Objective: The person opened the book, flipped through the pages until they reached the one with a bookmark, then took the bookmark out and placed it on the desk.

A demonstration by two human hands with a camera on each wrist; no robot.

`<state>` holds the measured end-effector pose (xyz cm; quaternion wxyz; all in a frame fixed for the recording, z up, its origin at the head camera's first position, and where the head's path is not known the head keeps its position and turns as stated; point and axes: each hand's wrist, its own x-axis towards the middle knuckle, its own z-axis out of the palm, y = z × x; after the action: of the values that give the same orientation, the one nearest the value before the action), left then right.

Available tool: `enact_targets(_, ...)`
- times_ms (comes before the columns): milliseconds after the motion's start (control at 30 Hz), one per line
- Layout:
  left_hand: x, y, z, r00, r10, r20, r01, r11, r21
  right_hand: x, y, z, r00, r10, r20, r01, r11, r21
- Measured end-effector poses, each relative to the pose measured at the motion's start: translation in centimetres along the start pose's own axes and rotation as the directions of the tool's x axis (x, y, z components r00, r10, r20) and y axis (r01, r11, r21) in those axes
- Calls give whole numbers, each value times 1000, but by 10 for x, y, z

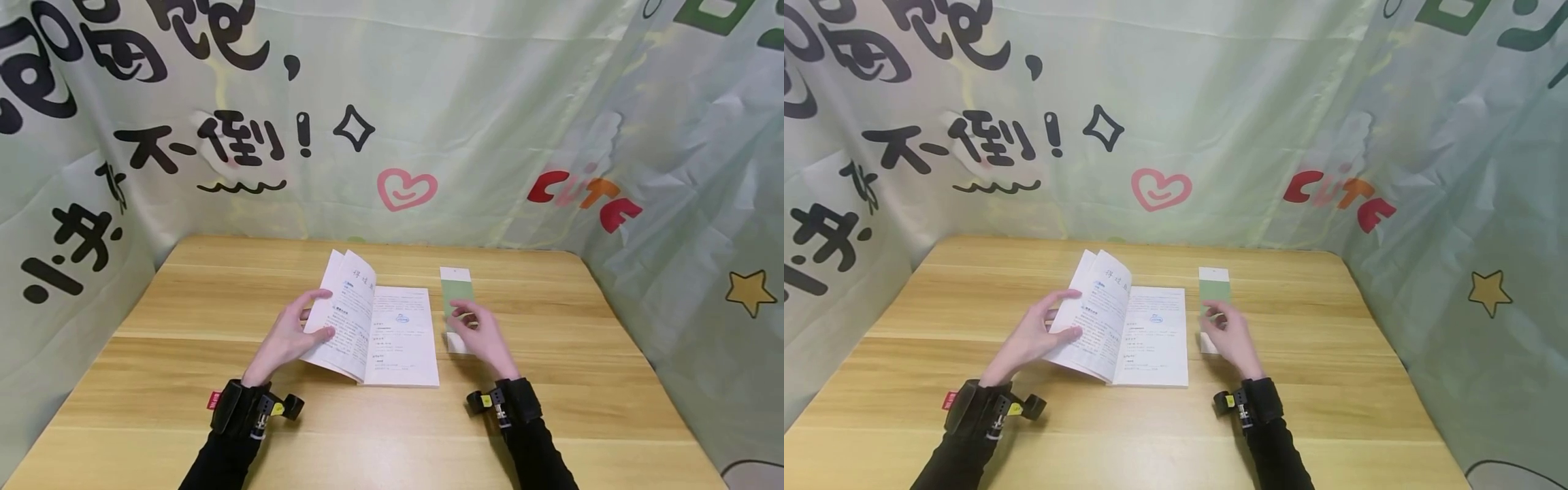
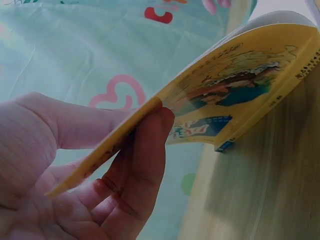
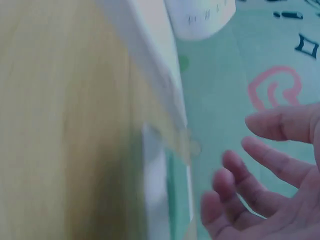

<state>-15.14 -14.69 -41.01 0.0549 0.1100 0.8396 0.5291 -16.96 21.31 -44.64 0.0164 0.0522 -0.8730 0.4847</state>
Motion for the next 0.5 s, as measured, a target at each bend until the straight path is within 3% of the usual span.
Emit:
enact_targets(200, 0, 4, 3, 999, -4, 45, 10, 990, -139, -3, -11, 15, 996, -31, 85, 27, 998, 54)
enact_targets(333, 0, 8, 7, 999, -14, 35, 19, 987, -160, -4, -13, 23, 993, -82, 84, 76, 994, 73)
enact_targets(500, -2, 15, 15, 999, 38, 28, -33, 987, -156, -5, -20, 31, 988, -143, 54, 138, 987, 85)
